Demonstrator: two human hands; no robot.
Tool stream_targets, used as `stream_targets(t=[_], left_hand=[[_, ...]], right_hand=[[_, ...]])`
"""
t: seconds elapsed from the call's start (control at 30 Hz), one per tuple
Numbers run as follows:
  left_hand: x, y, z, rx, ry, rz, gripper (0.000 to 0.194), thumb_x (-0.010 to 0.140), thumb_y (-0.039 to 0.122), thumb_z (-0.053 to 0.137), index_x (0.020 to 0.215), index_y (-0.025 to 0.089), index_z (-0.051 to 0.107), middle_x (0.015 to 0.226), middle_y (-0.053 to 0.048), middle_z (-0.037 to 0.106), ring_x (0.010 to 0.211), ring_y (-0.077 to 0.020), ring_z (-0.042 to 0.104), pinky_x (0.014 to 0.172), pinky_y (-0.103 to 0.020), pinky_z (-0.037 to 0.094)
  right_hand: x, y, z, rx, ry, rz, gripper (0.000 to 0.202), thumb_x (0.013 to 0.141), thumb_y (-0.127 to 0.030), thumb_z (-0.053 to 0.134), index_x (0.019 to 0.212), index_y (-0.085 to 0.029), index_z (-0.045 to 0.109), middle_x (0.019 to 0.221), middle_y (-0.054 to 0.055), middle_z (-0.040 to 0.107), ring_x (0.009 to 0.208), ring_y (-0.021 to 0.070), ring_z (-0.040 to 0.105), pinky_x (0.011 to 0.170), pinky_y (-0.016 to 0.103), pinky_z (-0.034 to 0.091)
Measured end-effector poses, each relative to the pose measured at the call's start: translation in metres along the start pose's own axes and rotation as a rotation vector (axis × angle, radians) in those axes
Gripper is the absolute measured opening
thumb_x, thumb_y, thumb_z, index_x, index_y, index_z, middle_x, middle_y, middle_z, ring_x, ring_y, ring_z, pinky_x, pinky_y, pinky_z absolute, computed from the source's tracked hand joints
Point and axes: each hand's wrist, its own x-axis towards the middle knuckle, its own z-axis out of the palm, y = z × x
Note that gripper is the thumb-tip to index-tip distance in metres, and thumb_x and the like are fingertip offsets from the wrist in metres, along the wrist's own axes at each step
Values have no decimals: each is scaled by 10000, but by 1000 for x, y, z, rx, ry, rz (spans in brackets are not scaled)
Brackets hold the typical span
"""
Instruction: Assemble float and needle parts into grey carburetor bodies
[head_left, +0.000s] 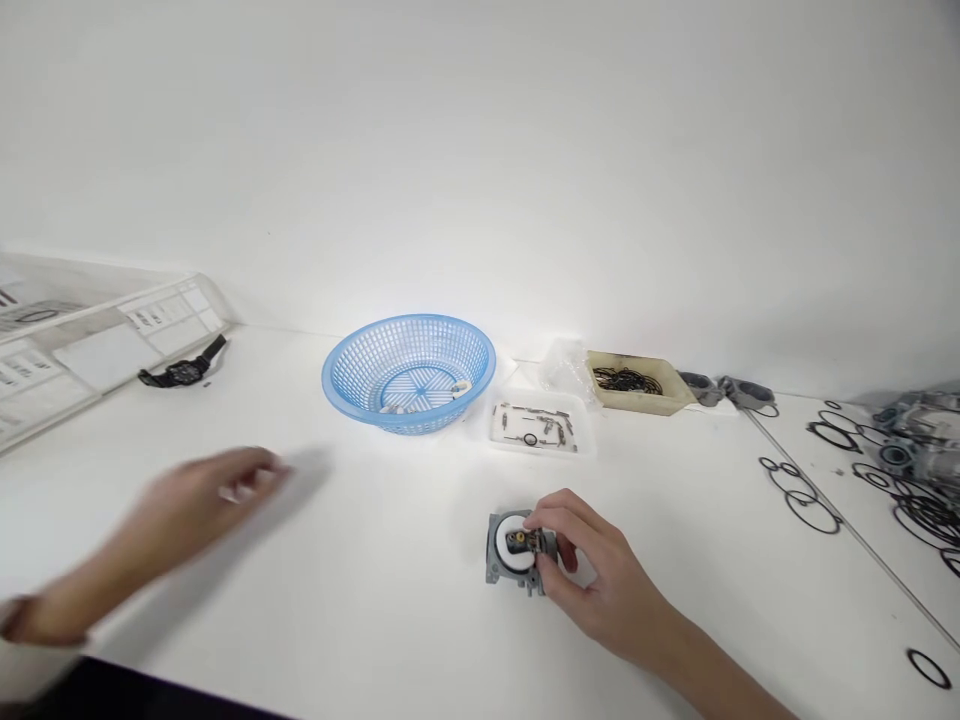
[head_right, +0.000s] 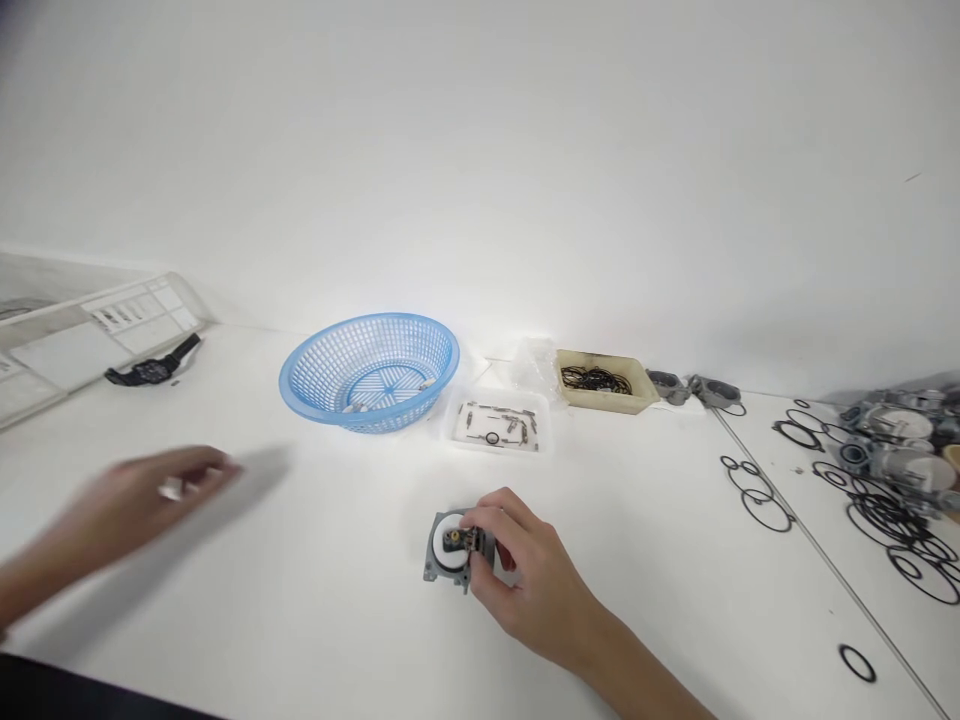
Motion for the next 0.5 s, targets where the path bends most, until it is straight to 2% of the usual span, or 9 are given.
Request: stream_targets(t=[0.07, 0.1, 0.13, 0.2, 0.23, 0.3, 0.37, 0.43, 0.5], left_hand=[[5, 61, 36, -99, -127, 256, 263, 978, 470, 630, 1067, 261, 764, 937, 16, 796, 751, -156, 753, 709, -232, 588], [8, 91, 50, -115, -174, 357, 368, 964, 462, 665, 1278, 274, 704, 1194, -53, 774, 1009, -241, 763, 888, -343, 608], [13, 118, 61, -127, -191, 402, 588, 919, 497, 719, 1444, 265, 593, 1403, -120, 677, 1214, -322, 694, 986, -436, 586], [26, 158, 77, -207, -236, 455, 908, 788, 590, 819, 1538, 226, 463, 1540, -179, 550, 1321, -388, 614, 1025, -505, 563], [33, 169, 83, -263, -287, 483, 913, 755, 592, 841, 1505, 214, 484, 1475, -168, 605, 1266, -379, 644, 1009, -501, 564], [45, 179, 93, -362, -399, 492, 704, 742, 513, 864, 1326, 220, 602, 1228, -86, 730, 1071, -313, 713, 938, -451, 570], [49, 177, 102, -442, -458, 474, 459, 754, 464, 863, 1091, 220, 669, 1005, -21, 742, 907, -254, 713, 855, -400, 557], [47, 171, 111, -504, -470, 445, 357, 801, 470, 836, 983, 211, 671, 938, -11, 725, 857, -230, 698, 806, -372, 540], [40, 167, 118, -540, -448, 432, 367, 858, 502, 795, 1032, 203, 672, 978, -27, 727, 884, -232, 700, 814, -372, 530]], right_hand=[[1, -2, -2, -5, -6, 5, 356, 923, -72, 529, 1207, -268, 616, 1083, 53, 628, 633, 125, 536, 578, 271, 529], [1, -2, -3, -10, -15, 13, 359, 925, -74, 533, 1214, -274, 610, 1089, 50, 629, 638, 126, 538, 585, 272, 529], [1, -3, -4, -15, -25, 24, 362, 927, -76, 536, 1218, -279, 605, 1093, 47, 630, 641, 126, 540, 590, 274, 528], [1, -4, -4, -18, -39, 42, 359, 927, -79, 541, 1215, -286, 596, 1095, 42, 631, 647, 127, 541, 596, 277, 525], [1, -3, -4, -14, -39, 40, 358, 925, -79, 541, 1211, -288, 593, 1090, 39, 630, 652, 128, 540, 598, 277, 524], [1, -2, -3, -2, -23, 14, 365, 924, -79, 536, 1217, -290, 582, 1084, 37, 625, 654, 128, 532, 597, 276, 523], [1, 0, -2, 8, -12, -3, 384, 930, -74, 525, 1239, -296, 572, 1085, 36, 616, 652, 124, 525, 593, 273, 519], [1, 1, -2, 16, -13, -1, 395, 939, -73, 519, 1259, -300, 566, 1090, 36, 607, 651, 121, 520, 590, 271, 516], [1, 0, -2, 23, -23, 4, 400, 947, -77, 513, 1273, -302, 564, 1099, 40, 601, 665, 124, 524, 600, 275, 519]])
